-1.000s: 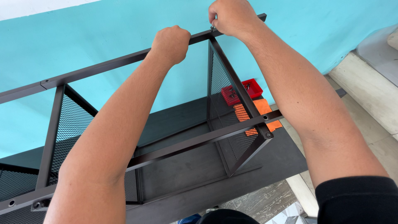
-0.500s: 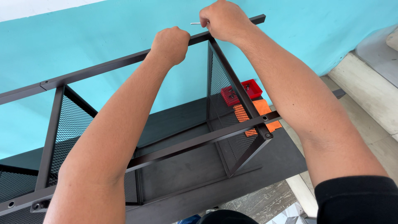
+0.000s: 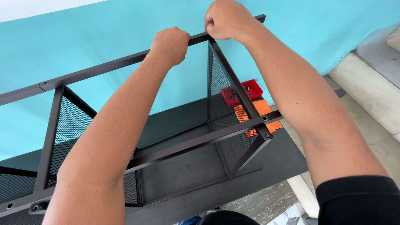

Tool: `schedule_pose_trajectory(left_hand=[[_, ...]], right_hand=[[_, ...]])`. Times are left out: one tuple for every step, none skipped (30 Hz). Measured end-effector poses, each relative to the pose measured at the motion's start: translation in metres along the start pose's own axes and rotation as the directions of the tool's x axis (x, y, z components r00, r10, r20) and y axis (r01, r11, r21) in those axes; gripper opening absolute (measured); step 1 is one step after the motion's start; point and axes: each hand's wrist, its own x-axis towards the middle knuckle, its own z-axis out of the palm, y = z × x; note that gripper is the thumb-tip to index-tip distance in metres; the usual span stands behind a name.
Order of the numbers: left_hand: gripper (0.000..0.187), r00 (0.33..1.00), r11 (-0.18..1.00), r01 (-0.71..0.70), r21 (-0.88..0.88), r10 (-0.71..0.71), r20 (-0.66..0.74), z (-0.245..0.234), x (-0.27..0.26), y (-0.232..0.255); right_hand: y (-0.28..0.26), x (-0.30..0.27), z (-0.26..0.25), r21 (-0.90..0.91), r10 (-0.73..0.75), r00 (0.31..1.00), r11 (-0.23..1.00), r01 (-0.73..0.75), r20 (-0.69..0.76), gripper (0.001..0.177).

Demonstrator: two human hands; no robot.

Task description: The person assembles a metal shelving unit by hand-tightening bolts at frame joints and inserting horizontal bars into the structure. The person repeatedly reaches for bolts from a red tray and secures them at multiple connection points on the shelf frame.

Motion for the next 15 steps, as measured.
schedule_pose_trajectory(left_hand=[[0.009,1.000,1.000,0.007,0.003,-0.007,0.013,0.000,0.000,0.000],[0.009,1.000,1.000,0.014,0.006,-0.014,0.027,0.000,0.001,0.001],[0.008,1.000,1.000,0.013,0.005,-0.013,0.024,-0.001,0.001,0.001],[0.008,1.000,1.000,0.013,0.005,-0.013,0.021,-0.001,0.001,0.001],[0.007,1.000,1.000,0.012,0.005,-0.012,0.020,-0.001,0.001,0.001],[0.008,1.000,1.000,0.010,0.006,-0.010,0.015,-0.001,0.001,0.001],[0.008,1.000,1.000,0.007,0.005,-0.007,0.010,-0.001,0.001,0.000],[0.009,1.000,1.000,0.004,0.005,-0.004,0.005,-0.001,0.001,0.001],[0.009,1.000,1.000,0.000,0.004,0.000,-0.005,-0.001,0.001,0.000],[0.009,1.000,1.000,-0.004,0.003,0.004,-0.015,-0.001,0.001,0.000],[0.009,1.000,1.000,-0.007,0.003,0.007,-0.023,-0.001,0.001,0.001],[0.009,1.000,1.000,-0.003,0.003,0.003,-0.011,-0.001,0.000,0.001],[0.009,1.000,1.000,0.001,0.004,-0.001,0.000,-0.001,0.000,0.000],[0.009,1.000,1.000,0.004,0.004,-0.004,0.012,-0.001,0.000,0.000],[0.009,1.000,1.000,0.004,0.007,-0.004,0.009,-0.001,0.000,0.000]], right_hand=[[0.001,-0.001,-0.002,0.005,-0.011,1.000,1.000,0.011,-0.007,0.014],[0.002,-0.001,-0.002,0.011,-0.021,1.000,1.000,0.021,-0.014,0.011],[0.003,-0.001,-0.003,-0.001,-0.017,1.000,1.000,0.017,-0.015,0.013],[0.004,-0.001,-0.002,-0.013,-0.013,1.000,1.000,0.013,-0.016,0.015],[0.005,-0.001,-0.001,-0.023,-0.008,1.000,1.000,0.008,-0.016,0.017],[0.007,-0.001,0.001,0.000,-0.011,0.999,1.000,0.011,-0.044,0.017],[0.009,-0.001,0.002,0.021,-0.012,0.997,1.000,0.014,-0.070,0.017],[0.011,-0.001,0.004,0.043,-0.013,0.995,0.999,0.017,-0.096,0.018],[0.013,0.000,0.004,0.054,-0.014,0.994,0.998,0.020,-0.107,0.016],[0.015,0.001,0.004,0.066,-0.015,0.993,0.998,0.023,-0.117,0.014],[0.017,0.001,0.006,0.080,-0.015,0.992,0.996,0.025,-0.126,0.013],[0.018,0.002,0.007,0.065,-0.019,0.991,0.997,0.028,-0.129,0.014],[0.019,0.002,0.008,0.050,-0.023,0.991,0.998,0.030,-0.132,0.014],[0.020,0.002,0.009,0.034,-0.027,0.990,0.999,0.032,-0.135,0.015],[0.020,0.003,0.011,0.019,-0.026,0.990,0.999,0.029,-0.141,0.018]])
